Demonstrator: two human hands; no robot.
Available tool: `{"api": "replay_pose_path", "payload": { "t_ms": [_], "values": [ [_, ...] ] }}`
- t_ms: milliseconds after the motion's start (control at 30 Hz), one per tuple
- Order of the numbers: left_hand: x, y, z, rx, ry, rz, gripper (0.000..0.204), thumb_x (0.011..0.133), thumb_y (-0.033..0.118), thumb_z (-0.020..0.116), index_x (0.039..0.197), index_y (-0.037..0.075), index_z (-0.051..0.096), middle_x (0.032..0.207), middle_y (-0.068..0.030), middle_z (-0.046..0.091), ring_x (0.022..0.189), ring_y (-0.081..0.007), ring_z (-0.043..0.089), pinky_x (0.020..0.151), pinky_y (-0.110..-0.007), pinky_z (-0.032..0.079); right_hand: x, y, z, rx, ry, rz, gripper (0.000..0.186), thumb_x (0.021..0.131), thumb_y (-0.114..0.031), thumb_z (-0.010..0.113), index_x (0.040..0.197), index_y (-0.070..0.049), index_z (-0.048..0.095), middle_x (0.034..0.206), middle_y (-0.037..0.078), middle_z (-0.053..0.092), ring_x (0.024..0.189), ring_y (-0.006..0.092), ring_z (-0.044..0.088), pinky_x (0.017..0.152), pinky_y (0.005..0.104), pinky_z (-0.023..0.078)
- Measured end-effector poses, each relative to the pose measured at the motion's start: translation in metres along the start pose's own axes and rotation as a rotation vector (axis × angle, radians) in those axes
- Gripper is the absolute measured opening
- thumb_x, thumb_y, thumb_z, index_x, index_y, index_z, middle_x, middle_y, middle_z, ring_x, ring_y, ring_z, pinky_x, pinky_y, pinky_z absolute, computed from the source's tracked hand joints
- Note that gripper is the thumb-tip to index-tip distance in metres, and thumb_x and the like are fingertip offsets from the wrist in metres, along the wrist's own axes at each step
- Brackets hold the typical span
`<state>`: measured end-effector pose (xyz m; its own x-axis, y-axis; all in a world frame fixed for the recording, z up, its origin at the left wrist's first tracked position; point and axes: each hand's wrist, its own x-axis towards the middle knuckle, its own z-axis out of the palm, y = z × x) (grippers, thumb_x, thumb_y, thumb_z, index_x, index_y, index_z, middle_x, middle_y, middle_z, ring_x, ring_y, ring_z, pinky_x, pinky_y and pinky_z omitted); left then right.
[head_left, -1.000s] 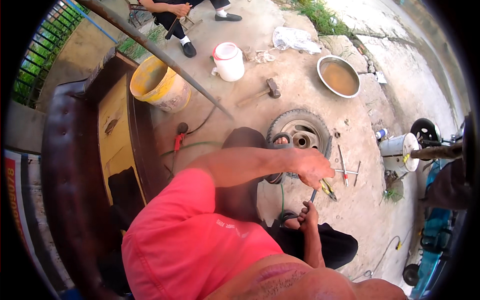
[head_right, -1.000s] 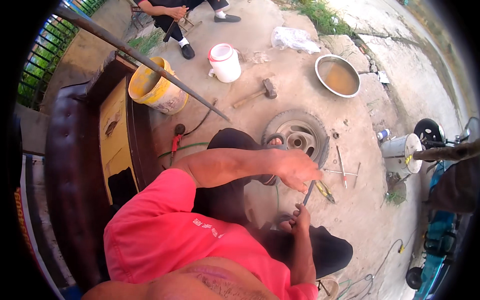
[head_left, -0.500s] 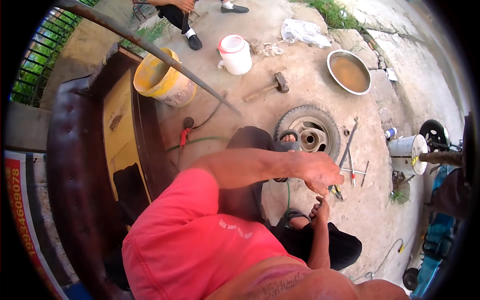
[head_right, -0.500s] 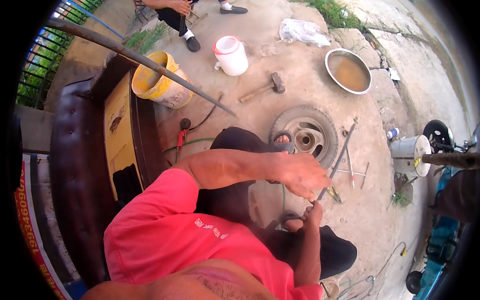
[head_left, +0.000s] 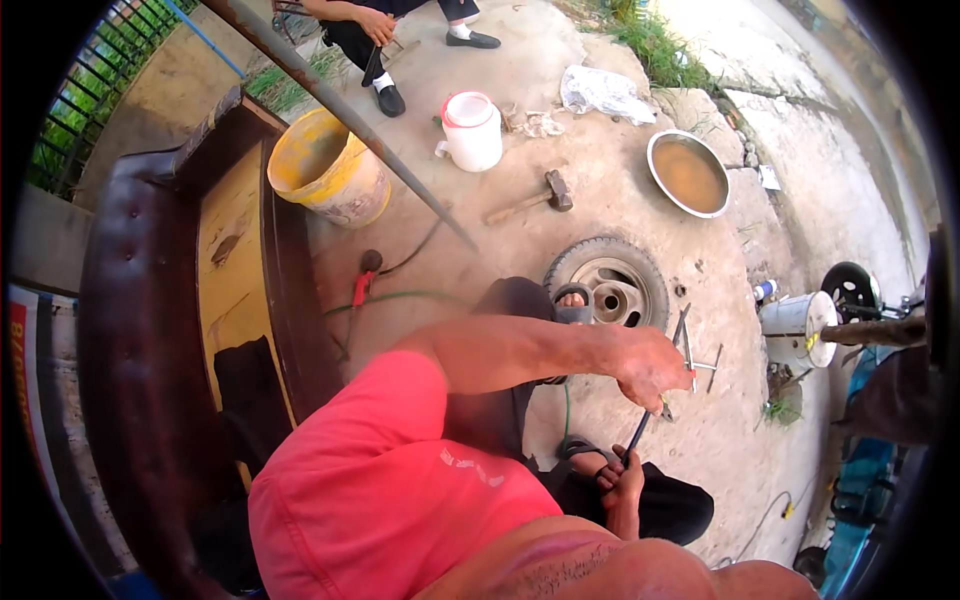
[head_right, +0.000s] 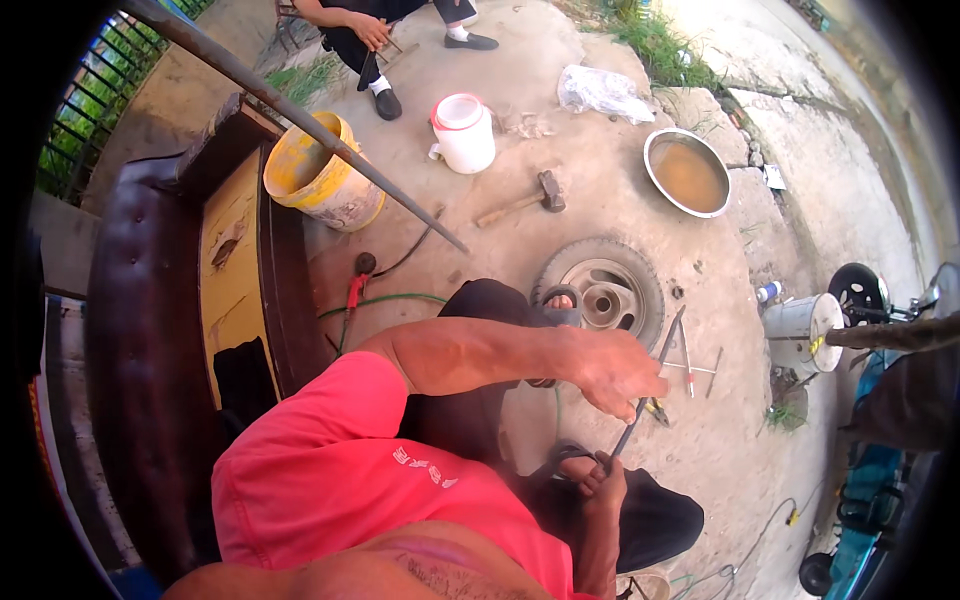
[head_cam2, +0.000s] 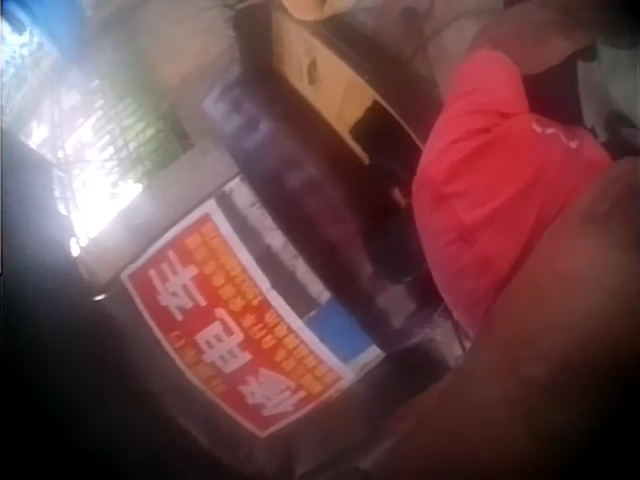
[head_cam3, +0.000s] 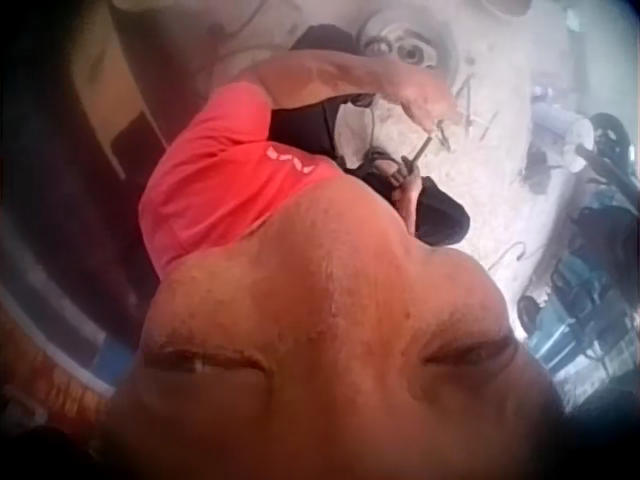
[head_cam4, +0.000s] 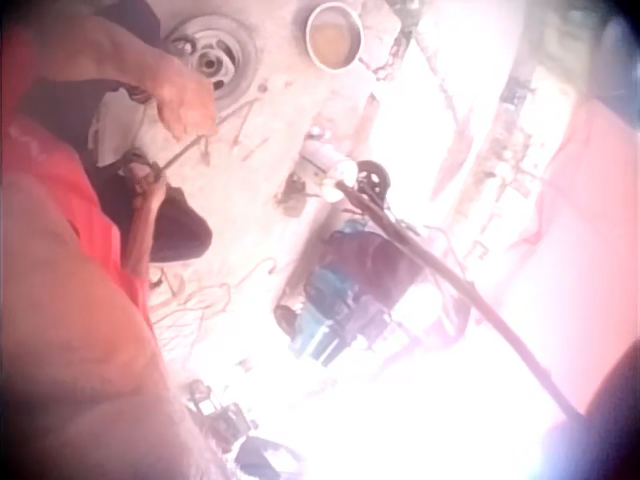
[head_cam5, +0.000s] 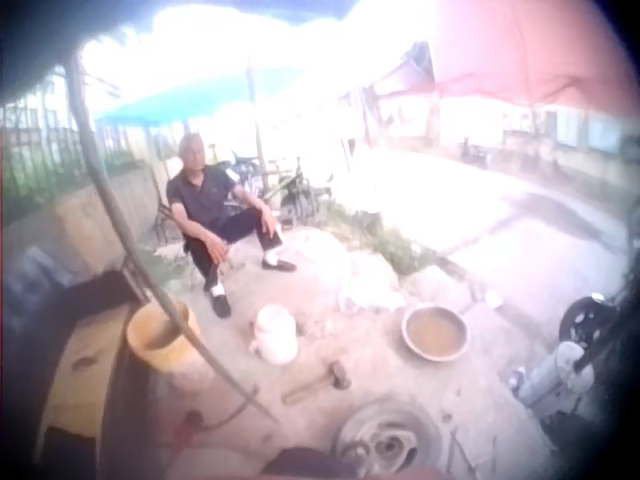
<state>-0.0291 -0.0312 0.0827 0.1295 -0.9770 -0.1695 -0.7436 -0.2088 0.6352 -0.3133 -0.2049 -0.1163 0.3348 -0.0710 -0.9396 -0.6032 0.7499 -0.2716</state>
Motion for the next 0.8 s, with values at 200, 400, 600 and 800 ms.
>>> {"api": "replay_pose_path", "payload": {
  "t_ms": [200,400,600,800],
  "values": [
    [0.001,0.004,0.000,0.019,0.033,0.003,0.042,0.086,0.033,0.072,0.114,0.003,0.064,0.097,-0.0200,0.071,0.094,-0.0435,0.070,0.079,-0.055,0.055,-0.031,0.019,0.012,-0.007,-0.060,-0.051,0.041,0.112,-0.047,0.043,0.121,-0.010,0.058,0.063,-0.006,0.032,0.046,0.0076,0.026,0.043,0.0256,0.024],
    [0.006,0.013,-0.004,0.061,-0.028,-0.071,0.041,0.085,0.033,0.073,0.111,0.002,0.069,0.097,-0.0203,0.074,0.098,-0.0414,0.071,0.081,-0.052,0.055,-0.051,0.023,0.009,-0.014,-0.080,-0.071,0.042,0.112,-0.044,0.043,0.119,-0.007,0.060,0.064,-0.006,0.031,0.046,0.0075,0.024,0.043,0.0265,0.020],
    [0.016,0.014,0.008,0.063,-0.005,-0.067,0.041,0.082,0.034,0.074,0.110,0.003,0.069,0.095,-0.0190,0.074,0.095,-0.0407,0.071,0.079,-0.052,0.055,-0.077,0.026,0.006,-0.122,-0.056,-0.147,0.029,0.112,-0.032,0.045,0.112,-0.007,0.061,0.063,-0.006,0.032,0.046,0.0074,0.026,0.043,0.0263,0.022],
    [0.017,0.015,0.008,0.058,-0.025,-0.003,0.051,0.086,0.036,0.072,0.125,0.003,0.065,0.100,-0.0224,0.072,0.099,-0.0443,0.069,0.082,-0.054,0.054,-0.097,0.030,-0.005,-0.267,-0.108,-0.263,0.011,0.109,-0.019,0.050,0.110,-0.013,0.059,0.068,-0.002,0.040,0.049,0.0084,0.032,0.046,0.0260,0.029]
  ]
}}
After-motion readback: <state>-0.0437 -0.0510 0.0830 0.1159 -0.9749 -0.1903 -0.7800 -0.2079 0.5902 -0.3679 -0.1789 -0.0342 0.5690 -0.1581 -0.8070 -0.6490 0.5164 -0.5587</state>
